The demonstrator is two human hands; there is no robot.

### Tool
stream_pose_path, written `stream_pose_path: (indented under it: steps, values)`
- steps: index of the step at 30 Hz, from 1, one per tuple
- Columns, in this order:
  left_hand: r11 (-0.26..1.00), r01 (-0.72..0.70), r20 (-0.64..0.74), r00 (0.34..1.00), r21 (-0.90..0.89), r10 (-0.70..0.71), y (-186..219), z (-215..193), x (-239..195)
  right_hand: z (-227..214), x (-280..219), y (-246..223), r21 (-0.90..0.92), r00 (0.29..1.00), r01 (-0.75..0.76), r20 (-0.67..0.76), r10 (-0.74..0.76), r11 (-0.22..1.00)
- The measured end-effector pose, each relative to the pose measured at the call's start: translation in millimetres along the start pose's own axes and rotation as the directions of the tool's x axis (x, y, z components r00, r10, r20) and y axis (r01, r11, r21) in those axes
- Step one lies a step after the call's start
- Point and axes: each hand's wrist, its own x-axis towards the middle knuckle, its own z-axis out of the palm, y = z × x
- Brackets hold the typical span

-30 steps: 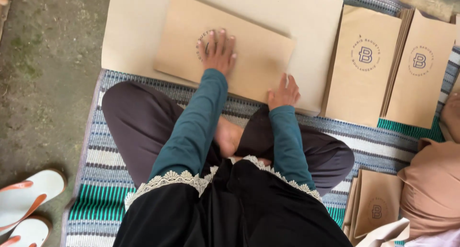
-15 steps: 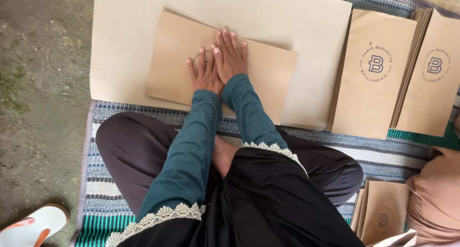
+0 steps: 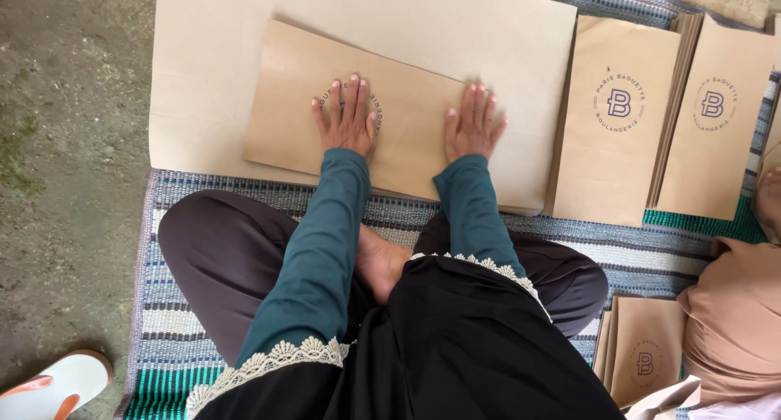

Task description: The person sits on a mat and folds a brown paper bag multiple times, pressing down on the creases to flatten it. They then use a small brush to apply a white substance along the folded edge of the bag.

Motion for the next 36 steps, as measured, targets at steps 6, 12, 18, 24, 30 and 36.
stream_pose_path:
  steps: [6, 12, 18, 24, 30, 36]
  values:
    - [1.000, 0.013, -0.015, 1.000, 0.012, -0.013, 5, -6, -6, 33, -15, 6, -0.015, 0.971, -0.186, -0.155, 0.182, 0.982]
    - [1.000, 0.004, -0.050, 0.999, 0.027, -0.003, 3, 1, -6, 80, -28, -87, -0.204, 0.880, 0.243, -0.365, -0.304, 0.948]
    - [1.000, -0.002, -0.037, 0.999, 0.031, 0.003, 1, 6, -6, 35, -31, -61, -0.132, 0.977, 0.180, -0.092, -0.192, 0.975]
    - [0.978, -0.034, -0.476, 0.869, 0.208, 0.132, -9, 35, 2, 22, -31, 1, -0.026, 0.997, -0.031, -0.071, 0.029, 0.999]
    - [0.992, -0.038, -0.302, 0.950, 0.123, 0.074, -3, 17, -6, 8, -44, 7, 0.024, 0.987, -0.152, -0.046, 0.153, 0.988]
    - [0.987, -0.037, -0.363, 0.927, 0.159, 0.093, -2, 19, -1, 57, -34, -25, -0.197, 0.871, -0.015, -0.484, -0.083, 0.980]
